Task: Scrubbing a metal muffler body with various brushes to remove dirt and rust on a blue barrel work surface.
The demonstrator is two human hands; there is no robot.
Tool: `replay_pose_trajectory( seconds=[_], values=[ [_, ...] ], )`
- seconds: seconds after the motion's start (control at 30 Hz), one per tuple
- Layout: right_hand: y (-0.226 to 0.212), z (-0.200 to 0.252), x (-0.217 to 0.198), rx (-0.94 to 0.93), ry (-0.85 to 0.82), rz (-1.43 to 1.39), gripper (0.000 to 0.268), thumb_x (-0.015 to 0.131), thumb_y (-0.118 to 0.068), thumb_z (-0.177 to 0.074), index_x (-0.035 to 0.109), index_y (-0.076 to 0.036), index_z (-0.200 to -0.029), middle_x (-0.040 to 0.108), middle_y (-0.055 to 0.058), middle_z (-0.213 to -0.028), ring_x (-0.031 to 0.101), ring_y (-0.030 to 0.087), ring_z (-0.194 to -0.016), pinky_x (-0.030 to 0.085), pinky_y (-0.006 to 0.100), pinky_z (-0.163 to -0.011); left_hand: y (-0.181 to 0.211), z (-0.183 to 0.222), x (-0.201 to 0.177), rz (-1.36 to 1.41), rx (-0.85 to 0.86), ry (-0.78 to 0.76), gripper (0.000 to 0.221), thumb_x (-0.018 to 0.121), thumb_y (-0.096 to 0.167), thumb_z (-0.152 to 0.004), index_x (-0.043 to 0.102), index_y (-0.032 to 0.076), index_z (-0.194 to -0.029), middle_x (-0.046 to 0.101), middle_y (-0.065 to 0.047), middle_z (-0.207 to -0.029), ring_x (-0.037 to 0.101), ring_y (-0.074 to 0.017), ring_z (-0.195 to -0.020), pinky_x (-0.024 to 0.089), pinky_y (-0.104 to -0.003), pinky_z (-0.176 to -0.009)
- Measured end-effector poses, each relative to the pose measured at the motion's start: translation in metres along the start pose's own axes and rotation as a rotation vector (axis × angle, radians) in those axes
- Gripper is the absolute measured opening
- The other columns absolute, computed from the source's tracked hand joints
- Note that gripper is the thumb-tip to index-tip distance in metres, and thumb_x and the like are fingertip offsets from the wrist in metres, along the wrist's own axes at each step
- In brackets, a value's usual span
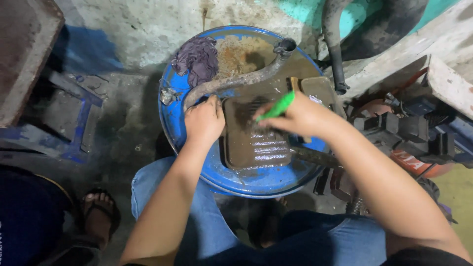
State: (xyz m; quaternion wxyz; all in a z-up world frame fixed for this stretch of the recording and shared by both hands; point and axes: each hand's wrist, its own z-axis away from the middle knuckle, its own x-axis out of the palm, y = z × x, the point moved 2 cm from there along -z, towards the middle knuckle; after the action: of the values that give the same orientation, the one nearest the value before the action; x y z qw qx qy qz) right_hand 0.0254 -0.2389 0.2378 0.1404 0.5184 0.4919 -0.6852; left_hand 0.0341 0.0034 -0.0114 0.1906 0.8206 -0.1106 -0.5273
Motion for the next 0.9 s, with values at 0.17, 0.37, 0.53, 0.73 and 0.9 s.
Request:
replay_pose_trajectory(
  seconds=[0.17,0.37,0.53,0.73,0.9],
  values=[
    [0.083,-0.037,0.000,0.032,0.136,0.031,0.024,0.092,-0.030,-0.111,0.095,-0.015,-0.130,0.094,0.016,-0.127,0.089,0.045,-0.120,0.070,0.062,-0.103,0.001,0.003,0.006,-0.001,0.024,-0.001,0.042,0.058,0.040,-0.112,0.087,0.023,-0.138,0.092,-0.009,-0.098,0.092,-0.0388,-0.094,0.064,-0.055,-0.101],
    [0.064,-0.026,0.027,0.020,0.204,0.195,0.027,0.093,-0.031,-0.112,0.094,-0.016,-0.135,0.094,0.017,-0.123,0.090,0.046,-0.111,0.071,0.059,-0.096,-0.002,0.004,0.010,-0.007,0.029,0.020,0.045,0.060,0.040,-0.110,0.087,0.024,-0.142,0.092,-0.008,-0.102,0.092,-0.0375,-0.095,0.064,-0.054,-0.102],
    [0.032,0.044,0.062,-0.004,0.056,0.378,0.043,0.088,-0.031,-0.106,0.088,-0.032,-0.149,0.086,0.012,-0.112,0.088,0.047,-0.095,0.074,0.058,-0.081,0.002,0.006,0.010,-0.020,0.025,0.025,0.046,0.061,0.038,-0.109,0.087,0.024,-0.143,0.091,-0.007,-0.099,0.091,-0.0371,-0.095,0.065,-0.054,-0.106],
    [-0.024,0.065,0.052,-0.071,-0.015,0.256,0.029,0.090,-0.030,-0.106,0.090,-0.021,-0.134,0.089,0.015,-0.118,0.089,0.047,-0.100,0.076,0.056,-0.079,0.001,0.007,0.016,-0.020,0.040,0.093,0.039,0.059,0.038,-0.111,0.087,0.027,-0.136,0.090,-0.008,-0.095,0.091,-0.0357,-0.093,0.066,-0.053,-0.106],
    [-0.037,0.023,0.024,0.011,-0.100,0.024,0.022,0.084,-0.028,-0.115,0.097,-0.012,-0.123,0.095,0.022,-0.110,0.095,0.038,-0.097,0.076,0.051,-0.092,0.005,0.008,0.015,-0.008,0.035,0.135,0.036,0.060,0.037,-0.110,0.088,0.028,-0.132,0.089,-0.006,-0.090,0.091,-0.0339,-0.090,0.065,-0.051,-0.104]
  ],
)
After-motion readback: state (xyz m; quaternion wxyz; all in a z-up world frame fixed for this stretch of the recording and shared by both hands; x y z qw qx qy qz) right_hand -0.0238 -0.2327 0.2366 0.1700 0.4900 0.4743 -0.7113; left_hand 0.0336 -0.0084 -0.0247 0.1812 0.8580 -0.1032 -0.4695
